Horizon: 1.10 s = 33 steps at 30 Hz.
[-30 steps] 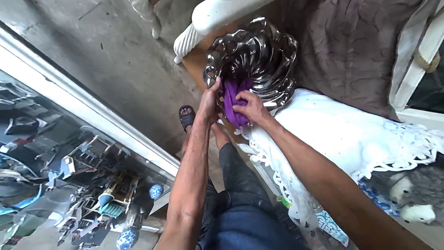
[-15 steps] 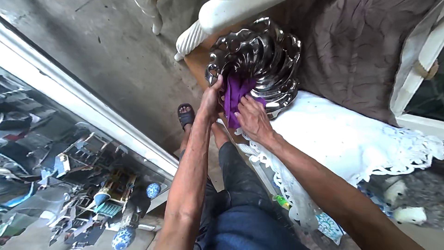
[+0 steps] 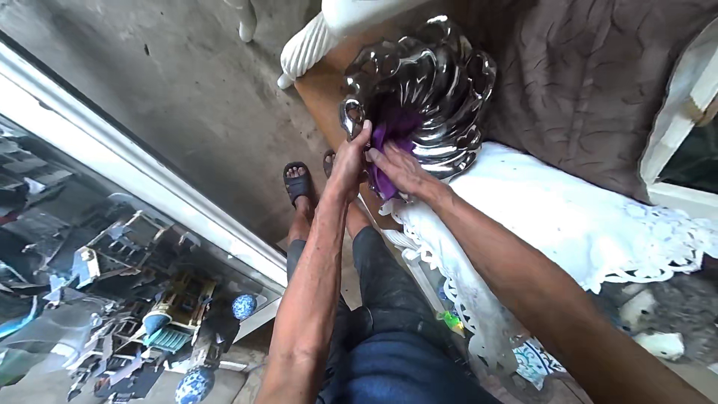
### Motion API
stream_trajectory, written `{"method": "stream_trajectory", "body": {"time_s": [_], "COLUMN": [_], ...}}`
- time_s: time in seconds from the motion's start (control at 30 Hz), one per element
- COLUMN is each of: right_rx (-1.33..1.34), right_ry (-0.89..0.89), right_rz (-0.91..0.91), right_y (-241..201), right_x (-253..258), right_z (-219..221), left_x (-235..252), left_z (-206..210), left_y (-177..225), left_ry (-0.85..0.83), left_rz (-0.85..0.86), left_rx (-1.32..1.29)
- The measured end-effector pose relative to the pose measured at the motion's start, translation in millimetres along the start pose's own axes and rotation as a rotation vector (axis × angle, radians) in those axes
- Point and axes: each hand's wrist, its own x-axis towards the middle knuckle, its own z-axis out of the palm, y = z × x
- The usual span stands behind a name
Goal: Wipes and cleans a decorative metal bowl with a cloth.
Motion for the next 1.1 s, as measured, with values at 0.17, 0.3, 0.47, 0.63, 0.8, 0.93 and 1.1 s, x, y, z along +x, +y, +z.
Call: {"method": "stream_trajectory", "body": {"time_s": [0.17, 0.3, 0.47, 0.63, 0.8, 0.93, 1.1], "right_rx": [0.074, 0.020, 0.198, 0.062, -0.269, -0.345, -0.172], "right_ry": [-0.038, -0.120, -0.033, -0.128, -0.326, -0.240, -0.091], "right_rz": [0.005, -0.084, 0.067, 0.031, -0.156, -0.115, 0.005], "right_y": [-16, -25, -19, -24, 10, 20, 13], "right_x": [-22, -62, 15, -26, -95, -57, 0], "right_z": [-15, -36, -7, -41, -77, -30, -2], "left_x": [-1, -1, 1, 2, 8, 5, 7], "left_z": [1, 4, 3, -2, -8, -9, -6], "left_y": [2, 4, 0, 1, 11, 6, 3], "left_ry": [0.011, 0.029, 0.028, -0.016, -0.035, -0.047, -0.020], "left_rz": [-0.018, -0.018, -0.011, -0.012, -0.031, -0.015, -0.009], "left_rx": [-0.006, -0.028, -0.017, -0.043, -0.057, -0.032, 0.012]}}
